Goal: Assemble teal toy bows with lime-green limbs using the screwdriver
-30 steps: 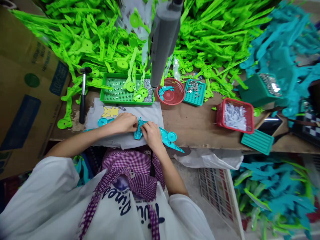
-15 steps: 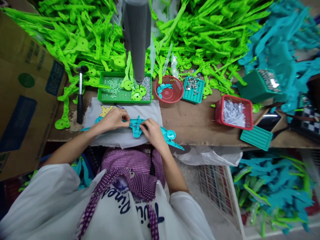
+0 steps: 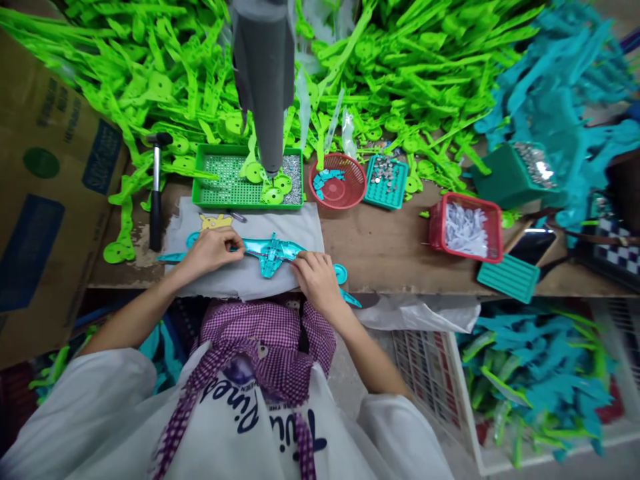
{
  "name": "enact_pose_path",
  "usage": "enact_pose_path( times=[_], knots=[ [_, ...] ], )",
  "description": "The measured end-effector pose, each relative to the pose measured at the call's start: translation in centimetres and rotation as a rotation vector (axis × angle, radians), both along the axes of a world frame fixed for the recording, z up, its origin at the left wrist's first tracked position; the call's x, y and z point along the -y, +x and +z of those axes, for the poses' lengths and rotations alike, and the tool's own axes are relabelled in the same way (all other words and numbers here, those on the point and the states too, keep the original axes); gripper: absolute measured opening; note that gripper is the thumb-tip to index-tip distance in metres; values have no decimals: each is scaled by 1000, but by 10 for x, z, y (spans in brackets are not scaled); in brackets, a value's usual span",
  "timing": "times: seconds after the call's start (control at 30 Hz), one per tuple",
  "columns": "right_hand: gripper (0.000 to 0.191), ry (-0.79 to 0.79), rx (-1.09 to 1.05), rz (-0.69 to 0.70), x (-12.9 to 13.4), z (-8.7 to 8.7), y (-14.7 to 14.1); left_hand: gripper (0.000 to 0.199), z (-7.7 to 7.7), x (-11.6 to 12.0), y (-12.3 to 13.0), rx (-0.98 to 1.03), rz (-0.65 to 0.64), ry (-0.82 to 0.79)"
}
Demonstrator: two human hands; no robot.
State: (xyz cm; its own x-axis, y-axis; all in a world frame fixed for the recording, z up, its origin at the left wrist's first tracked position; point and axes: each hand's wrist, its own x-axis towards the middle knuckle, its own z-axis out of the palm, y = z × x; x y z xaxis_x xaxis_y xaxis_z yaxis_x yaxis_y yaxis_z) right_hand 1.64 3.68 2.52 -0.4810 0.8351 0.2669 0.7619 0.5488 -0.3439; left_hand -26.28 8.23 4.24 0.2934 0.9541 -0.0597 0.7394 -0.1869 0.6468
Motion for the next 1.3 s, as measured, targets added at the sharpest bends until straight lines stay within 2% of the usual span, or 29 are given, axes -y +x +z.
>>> enact_pose_path(
  times=[0.2, 0.4, 0.47, 0.57, 0.63, 0.73, 0.83, 0.93, 1.0, 1.1, 1.2, 1.3],
  knots=[
    [24, -219, -9, 1, -25, 2, -16, 8, -4, 1, 0, 12, 46, 46],
    [14, -377, -89, -33, -42, 6, -19, 5, -6, 3, 0, 55, 81, 66],
    [15, -370, -136, -17, -38, 9, -13, 4, -2, 6, -3, 74, 105, 84],
    [28, -334, -133, 28, -22, 13, -2, 4, 6, 13, -12, 93, 145, 152],
    [34, -340, -88, 59, -11, 12, 3, 5, 10, 19, -18, 69, 167, 212],
    [32, -353, -31, 48, -3, 5, 3, 6, 11, 31, -20, -26, 193, 329],
    [29, -342, -13, 26, -5, 1, 0, 7, 11, 44, -6, -57, 199, 448],
    [27, -337, -7, 36, -7, 2, -2, 6, 14, 48, 17, 9, 254, 491],
    [27, -335, -5, 40, -8, 2, -2, 6, 17, 39, 31, 53, 309, 436],
    [28, -319, -2, 47, -7, 1, 0, 7, 25, 13, 40, 80, 348, 239],
    [28, -309, -6, 77, -9, -1, 5, 6, 31, -14, 46, 145, 270, 31],
    [29, -308, -26, 79, -12, -2, 11, 6, 26, -29, 53, 309, 187, -76]
  ],
)
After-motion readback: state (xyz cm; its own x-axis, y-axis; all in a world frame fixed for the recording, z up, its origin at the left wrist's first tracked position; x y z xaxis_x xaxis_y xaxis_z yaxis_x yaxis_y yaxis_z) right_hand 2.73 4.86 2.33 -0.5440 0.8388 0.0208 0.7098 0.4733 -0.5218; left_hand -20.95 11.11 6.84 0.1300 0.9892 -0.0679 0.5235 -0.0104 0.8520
